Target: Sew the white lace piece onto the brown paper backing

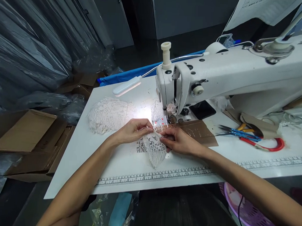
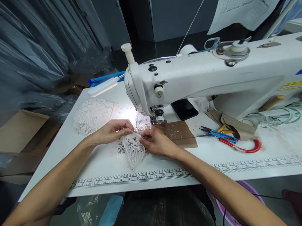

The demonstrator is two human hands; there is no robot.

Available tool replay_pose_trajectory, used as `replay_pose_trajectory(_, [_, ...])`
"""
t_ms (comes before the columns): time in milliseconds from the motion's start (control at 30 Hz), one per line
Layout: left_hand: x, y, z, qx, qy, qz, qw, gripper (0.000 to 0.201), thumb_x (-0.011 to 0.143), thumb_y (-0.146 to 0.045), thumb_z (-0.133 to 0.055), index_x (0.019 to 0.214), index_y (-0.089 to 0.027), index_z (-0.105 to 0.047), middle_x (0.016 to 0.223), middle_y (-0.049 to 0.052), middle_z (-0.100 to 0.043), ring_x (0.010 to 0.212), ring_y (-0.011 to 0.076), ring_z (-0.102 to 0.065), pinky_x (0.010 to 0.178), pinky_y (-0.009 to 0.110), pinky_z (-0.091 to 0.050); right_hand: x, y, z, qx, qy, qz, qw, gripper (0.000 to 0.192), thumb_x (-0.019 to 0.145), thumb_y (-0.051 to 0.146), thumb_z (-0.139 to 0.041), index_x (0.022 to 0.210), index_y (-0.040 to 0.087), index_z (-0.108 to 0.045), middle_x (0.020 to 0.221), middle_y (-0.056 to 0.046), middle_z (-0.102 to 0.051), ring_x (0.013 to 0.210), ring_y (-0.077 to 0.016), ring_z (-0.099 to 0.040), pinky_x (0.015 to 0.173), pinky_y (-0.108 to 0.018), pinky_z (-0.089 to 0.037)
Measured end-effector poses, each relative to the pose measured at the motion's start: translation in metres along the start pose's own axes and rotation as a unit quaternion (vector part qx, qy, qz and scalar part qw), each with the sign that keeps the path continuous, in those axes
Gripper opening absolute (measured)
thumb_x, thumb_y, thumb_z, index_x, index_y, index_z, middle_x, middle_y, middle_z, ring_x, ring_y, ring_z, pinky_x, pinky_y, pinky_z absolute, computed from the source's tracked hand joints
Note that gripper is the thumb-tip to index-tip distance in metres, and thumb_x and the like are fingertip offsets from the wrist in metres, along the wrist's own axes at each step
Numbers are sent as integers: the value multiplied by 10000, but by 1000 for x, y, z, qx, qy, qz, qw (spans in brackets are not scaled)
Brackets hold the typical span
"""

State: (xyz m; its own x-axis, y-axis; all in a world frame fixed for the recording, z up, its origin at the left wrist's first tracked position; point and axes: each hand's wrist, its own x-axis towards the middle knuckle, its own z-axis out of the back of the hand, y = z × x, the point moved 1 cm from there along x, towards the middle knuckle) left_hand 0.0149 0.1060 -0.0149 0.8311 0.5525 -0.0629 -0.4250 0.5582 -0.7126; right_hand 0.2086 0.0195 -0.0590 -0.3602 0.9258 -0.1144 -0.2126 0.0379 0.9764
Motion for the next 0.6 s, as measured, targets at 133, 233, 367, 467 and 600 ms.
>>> replay_pose_trajectory(133, [17,-8,7,85,16,25,996,329,947,-436,-465,871,-171,-645,547,-29,-541,437,88,-412,427,225,-321,6,-3,-3,135,-11,-59,989,50,861,160,-613,910,158,-606,729,1,-624,605,-105,-632,610,-251,-554])
replay_pose_trajectory(233, [45,-10,4,206,-10,-3,978,272,891,-425,-559,839,-179,-663,657,6,-642,502,113,-500,480,247,-359,6,-4,-2,125,-61,-120,983,170,843,183,-653,987,151,-568,751,-19,-655,594,-118,-650,563,-254,-563])
replay_pose_trajectory(367, [73,0,-14,293,-49,-65,953,248,819,-405,-662,910,-174,-665,884,67,-692,768,203,-622,614,297,-464,-7,-7,17,-61,-56,-128,988,278,860,423,-641,929,161,-580,626,-27,-659,526,-159,-636,484,-265,-478])
replay_pose_trajectory(467, [63,6,-20,349,-160,-107,917,299,853,-441,-627,942,-157,-634,1035,128,-657,877,241,-610,694,361,-497,-16,-9,41,-265,-127,-47,955,252,902,408,-560,833,176,-629,661,-48,-671,591,-174,-625,553,-281,-420])
replay_pose_trajectory(600, [23,6,-23,342,-130,-228,902,271,882,-434,-589,985,-183,-597,1026,99,-665,882,223,-628,734,385,-536,-11,-14,55,-416,-124,62,899,307,946,334,-439,1079,191,-677,857,-88,-701,692,-205,-614,598,-297,-365])
